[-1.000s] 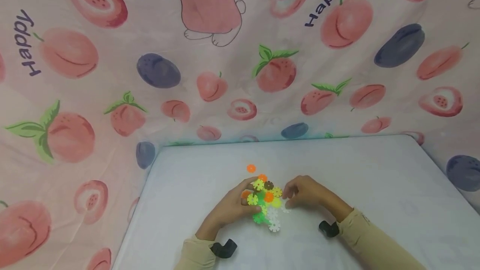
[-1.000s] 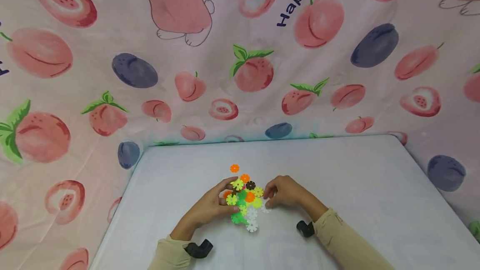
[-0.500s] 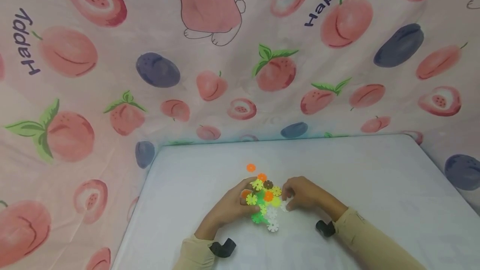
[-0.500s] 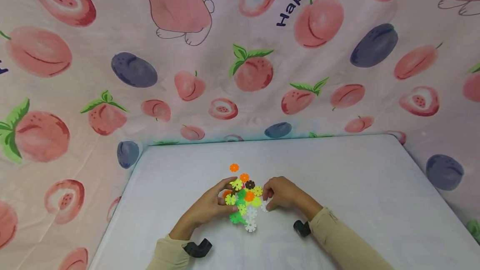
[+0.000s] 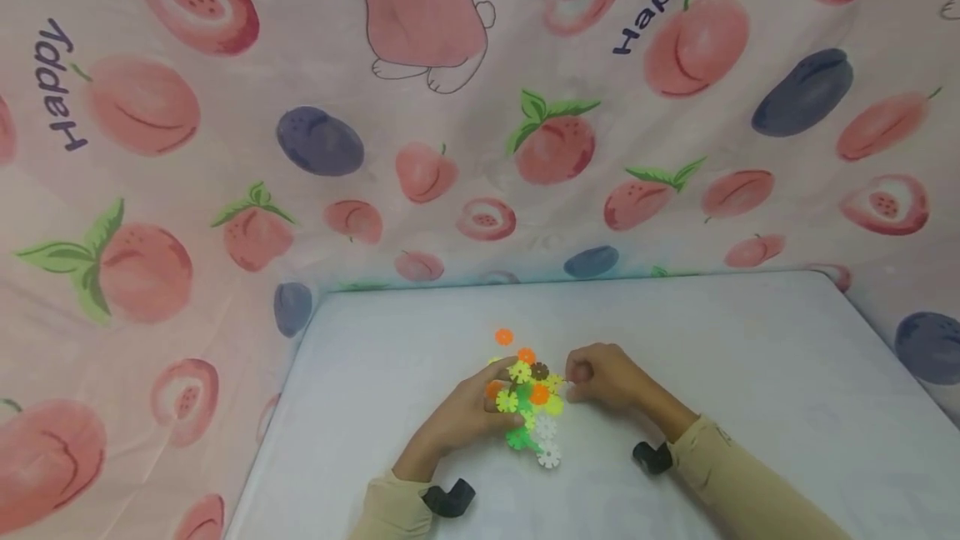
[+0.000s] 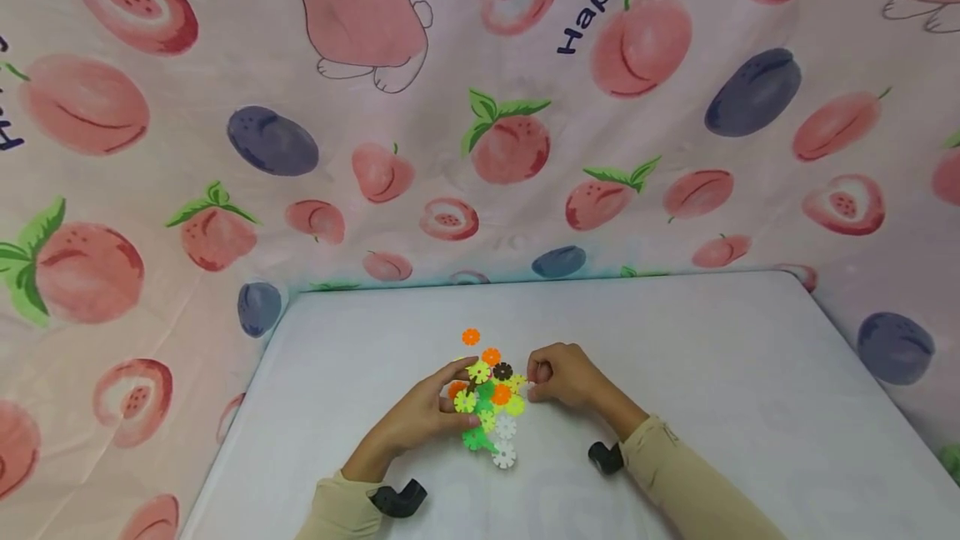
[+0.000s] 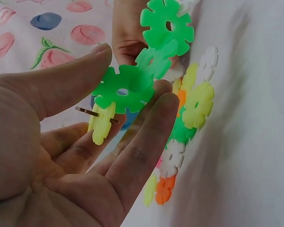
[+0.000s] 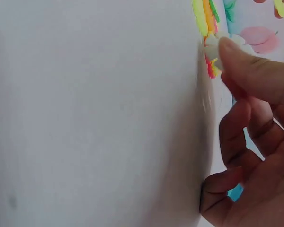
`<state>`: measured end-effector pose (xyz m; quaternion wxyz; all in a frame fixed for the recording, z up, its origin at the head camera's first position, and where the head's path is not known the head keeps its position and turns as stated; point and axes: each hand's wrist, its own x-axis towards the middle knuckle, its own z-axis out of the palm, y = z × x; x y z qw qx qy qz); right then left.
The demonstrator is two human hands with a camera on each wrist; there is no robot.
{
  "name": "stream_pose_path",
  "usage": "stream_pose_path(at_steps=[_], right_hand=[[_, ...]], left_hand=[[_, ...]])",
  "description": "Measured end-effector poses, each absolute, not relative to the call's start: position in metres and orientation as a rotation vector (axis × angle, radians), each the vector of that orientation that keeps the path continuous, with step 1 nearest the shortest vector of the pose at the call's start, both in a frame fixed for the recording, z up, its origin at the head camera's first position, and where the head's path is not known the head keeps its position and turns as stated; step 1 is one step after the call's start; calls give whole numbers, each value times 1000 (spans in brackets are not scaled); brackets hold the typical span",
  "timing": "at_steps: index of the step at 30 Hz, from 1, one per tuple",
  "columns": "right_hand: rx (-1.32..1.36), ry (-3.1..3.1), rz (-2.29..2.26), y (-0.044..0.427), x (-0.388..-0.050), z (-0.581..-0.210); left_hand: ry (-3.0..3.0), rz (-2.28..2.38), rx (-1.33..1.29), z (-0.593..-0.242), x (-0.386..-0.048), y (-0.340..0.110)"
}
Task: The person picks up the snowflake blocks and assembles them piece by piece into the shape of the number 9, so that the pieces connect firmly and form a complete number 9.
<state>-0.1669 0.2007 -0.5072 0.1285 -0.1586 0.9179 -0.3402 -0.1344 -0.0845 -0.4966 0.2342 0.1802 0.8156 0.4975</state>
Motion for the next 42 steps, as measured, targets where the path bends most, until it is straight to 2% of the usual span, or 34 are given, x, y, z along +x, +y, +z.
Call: stream_pose_path(at_steps=[19,35,42], right_hand=[[-492,2526,-1337,182,-163,-486],[-479,2605,-1397,180,-157,-483],[-535,2669,-1355,176,-154,-482]], left_hand=[[2312,1446,526,-499,-134,-79],[2158,1620,383,-493,-132,-75],[2155,1609,411,-493,-132,-74]])
